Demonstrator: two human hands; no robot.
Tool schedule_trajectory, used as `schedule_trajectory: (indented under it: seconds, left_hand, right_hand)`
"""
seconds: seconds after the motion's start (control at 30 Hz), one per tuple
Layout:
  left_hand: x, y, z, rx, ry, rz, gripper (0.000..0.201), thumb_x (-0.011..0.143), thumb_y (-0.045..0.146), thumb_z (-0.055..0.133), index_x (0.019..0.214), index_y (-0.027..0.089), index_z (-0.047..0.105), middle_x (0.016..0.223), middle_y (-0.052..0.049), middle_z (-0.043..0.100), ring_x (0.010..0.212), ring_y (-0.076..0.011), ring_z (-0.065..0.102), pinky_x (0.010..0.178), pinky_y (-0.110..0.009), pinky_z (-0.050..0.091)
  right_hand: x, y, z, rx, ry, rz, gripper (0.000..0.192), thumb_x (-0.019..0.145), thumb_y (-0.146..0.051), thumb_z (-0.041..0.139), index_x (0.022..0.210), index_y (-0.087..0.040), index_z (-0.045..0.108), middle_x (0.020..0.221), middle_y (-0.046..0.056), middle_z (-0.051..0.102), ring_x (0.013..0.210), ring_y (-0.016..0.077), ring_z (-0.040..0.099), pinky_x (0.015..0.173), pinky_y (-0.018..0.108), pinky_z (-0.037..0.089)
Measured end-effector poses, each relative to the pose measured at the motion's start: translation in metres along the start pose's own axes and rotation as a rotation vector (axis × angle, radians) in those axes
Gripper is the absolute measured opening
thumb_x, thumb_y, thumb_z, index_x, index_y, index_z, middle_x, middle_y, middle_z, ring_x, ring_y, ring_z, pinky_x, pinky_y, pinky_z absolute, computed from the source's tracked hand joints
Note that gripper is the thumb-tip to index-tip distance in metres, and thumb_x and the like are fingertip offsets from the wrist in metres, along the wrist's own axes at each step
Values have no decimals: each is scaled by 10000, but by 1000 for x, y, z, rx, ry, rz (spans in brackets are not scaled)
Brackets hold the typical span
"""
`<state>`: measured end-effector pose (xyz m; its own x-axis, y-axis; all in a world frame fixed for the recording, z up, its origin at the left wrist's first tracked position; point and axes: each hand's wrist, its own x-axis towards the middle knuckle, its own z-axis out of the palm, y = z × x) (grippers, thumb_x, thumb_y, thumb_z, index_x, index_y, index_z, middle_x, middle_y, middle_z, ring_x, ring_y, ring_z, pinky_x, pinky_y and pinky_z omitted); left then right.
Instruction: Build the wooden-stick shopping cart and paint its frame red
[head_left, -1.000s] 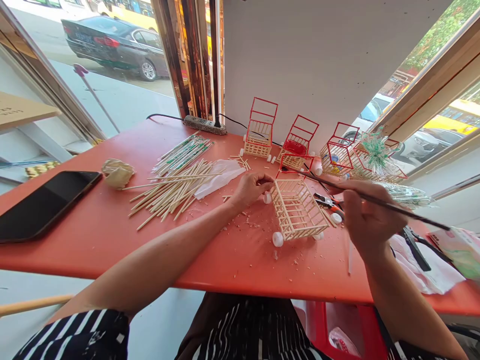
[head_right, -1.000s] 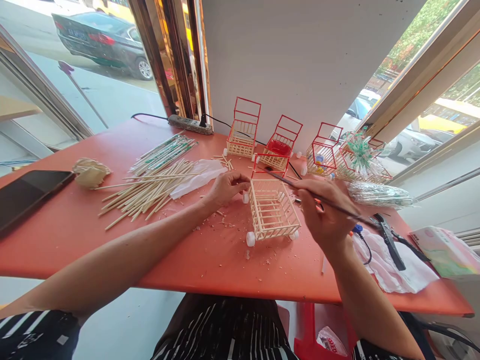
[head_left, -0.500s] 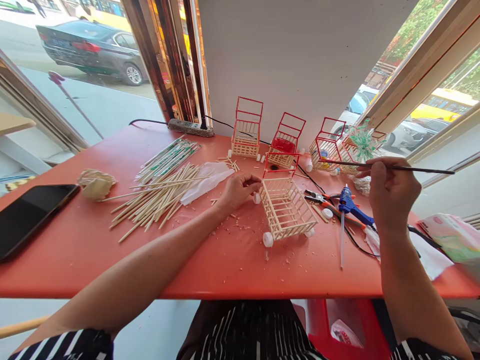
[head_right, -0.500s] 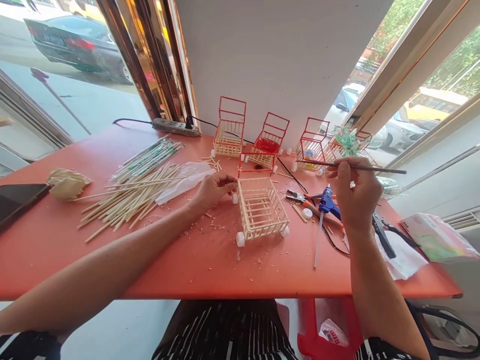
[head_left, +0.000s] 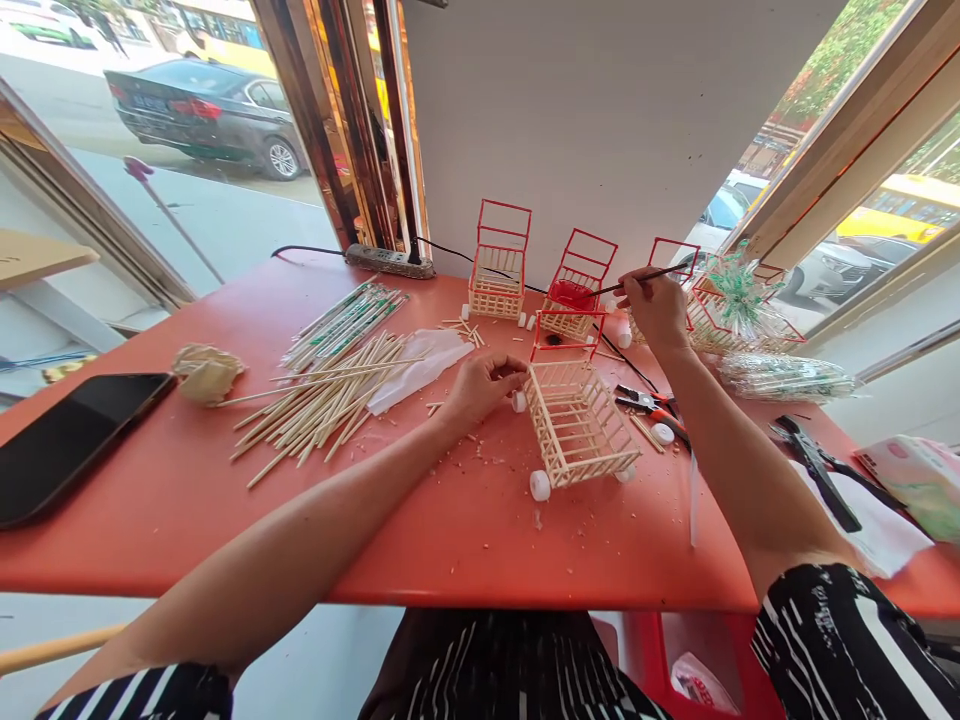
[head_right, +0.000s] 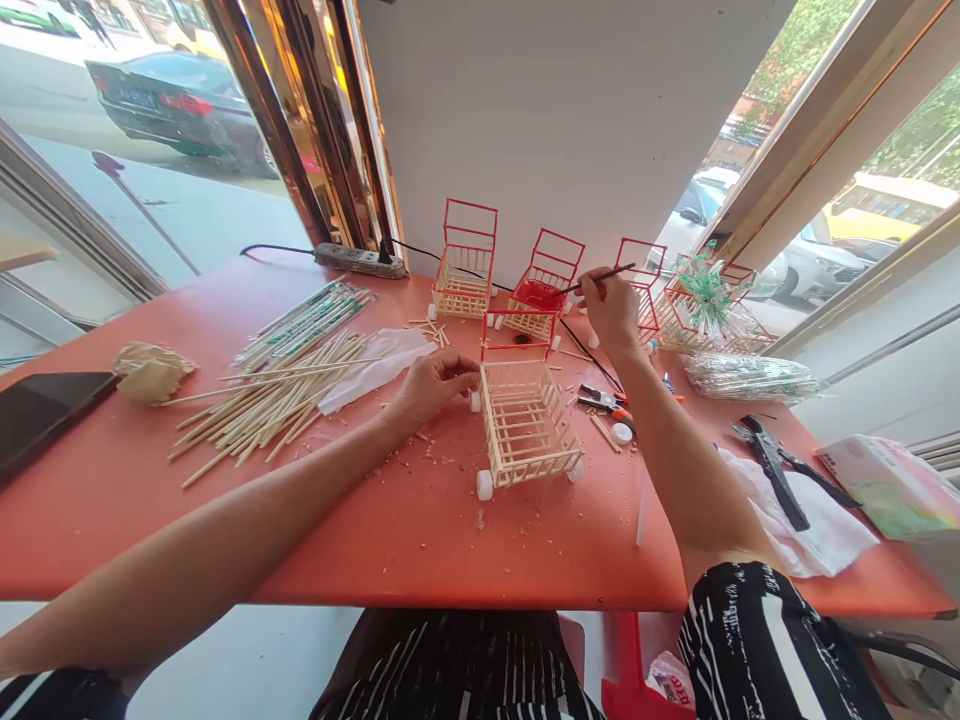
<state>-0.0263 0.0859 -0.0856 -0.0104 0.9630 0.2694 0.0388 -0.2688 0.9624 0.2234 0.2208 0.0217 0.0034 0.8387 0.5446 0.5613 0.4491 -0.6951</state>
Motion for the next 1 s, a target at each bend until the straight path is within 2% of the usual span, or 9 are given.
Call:
schedule_trajectory:
  seconds: [0.17,0.3,0.43,0.57,0.7,0.9,1.0]
  left_hand:
    - [-1,5,0,-6,4,-4,259,688,400,768,815,174,753,690,-5,724,604,-132,626,636,-267,531]
    - [0,5,1,-4,5,-3,258,682,399,770,808,174,752,671,-3,722,600,-133,627,639,-266,512]
    - [0,3,1,2,12,0,259,677,397,777,805,172,753,681,0,721,599,-129,621,634,-263,496]
    - [0,1,1,1,7,-3,273,686,406,777,820,169,755,690,-4,722,607,-133,627,642,-269,506]
    - [0,0,0,15,5,-9,279,692,413,774,826,170,754,696,-7,726,616,-139,635,657,-278,503]
    - [0,1,0,28,-1,8,258,693,401,760,817,175,752,674,-2,715,606,-134,616,647,-273,480]
    - [0,0,0,26,-3,0,262,692,404,755,818,173,754,675,-5,715,610,-133,607,641,-269,477]
  right_hand:
    - [8,1,7,-95,-73,80,109,955,-189,623,893,-170,710,828,51,808,627,153,736,692,283,591]
    - [13,4,0,-57,-39,30,95,960,-199,611,932,-175,698,869,63,808,657,152,743,705,289,599]
    - [12,7,-8,-97,-84,11,66,943,-206,651,901,-182,695,844,47,795,619,137,721,697,276,596]
    - [11,4,-15,-127,-70,-45,72,943,-224,660,935,-190,722,842,38,803,631,140,726,690,263,595]
    - [12,-2,-18,-172,-105,-67,128,927,-141,622,935,-180,744,854,47,811,640,135,728,683,249,582]
    - [10,1,-15,-143,-92,-79,113,914,-147,633,919,-185,740,825,27,796,635,130,724,651,237,570]
    - [9,6,-17,-28,-14,-44,68,915,-175,660,891,-188,723,788,12,780,606,119,713,618,230,543]
